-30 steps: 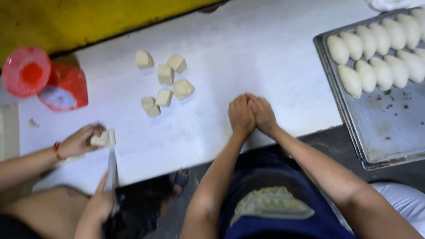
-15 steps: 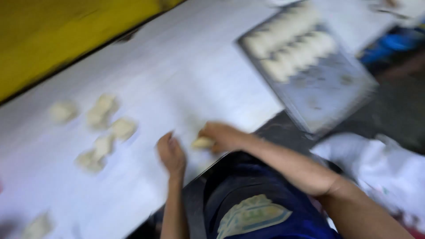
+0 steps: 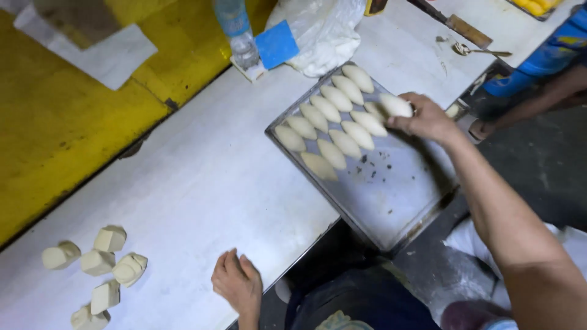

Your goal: Shaping pre-cut dough pieces into buns and arranging them on a baking tray

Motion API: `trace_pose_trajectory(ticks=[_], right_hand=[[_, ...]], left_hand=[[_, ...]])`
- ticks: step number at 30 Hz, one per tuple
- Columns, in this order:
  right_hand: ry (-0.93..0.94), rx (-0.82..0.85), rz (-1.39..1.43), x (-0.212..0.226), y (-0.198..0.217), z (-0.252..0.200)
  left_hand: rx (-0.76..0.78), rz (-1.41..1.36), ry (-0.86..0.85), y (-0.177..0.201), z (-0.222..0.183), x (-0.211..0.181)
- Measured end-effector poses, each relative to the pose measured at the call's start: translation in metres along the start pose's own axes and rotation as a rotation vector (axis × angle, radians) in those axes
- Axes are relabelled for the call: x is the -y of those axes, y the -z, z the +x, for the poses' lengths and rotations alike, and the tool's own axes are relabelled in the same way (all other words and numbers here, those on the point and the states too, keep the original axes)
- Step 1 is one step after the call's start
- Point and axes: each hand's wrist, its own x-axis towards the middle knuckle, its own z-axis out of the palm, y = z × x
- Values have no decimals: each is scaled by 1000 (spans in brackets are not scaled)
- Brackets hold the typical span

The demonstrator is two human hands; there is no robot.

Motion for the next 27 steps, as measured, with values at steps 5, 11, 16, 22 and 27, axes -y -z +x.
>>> trace_pose_trajectory(ticks=[5,11,16,22,27], right_hand=[[-83,117,-150,-6,27,65],[-95,270,-282,-6,17,93],[-2,95,-269,-47,-17,99],[23,-7,-336,-30,-16,72],[-41,-204,-178,-97,-16,69]], left_hand=[[-39,118,-78,1,11,-14],[11,124,35,-7,17,-23],[30,104,72,-3,14,-20],[16,40,33,11,23,-23],[-82,-75,-63,18,17,-10]])
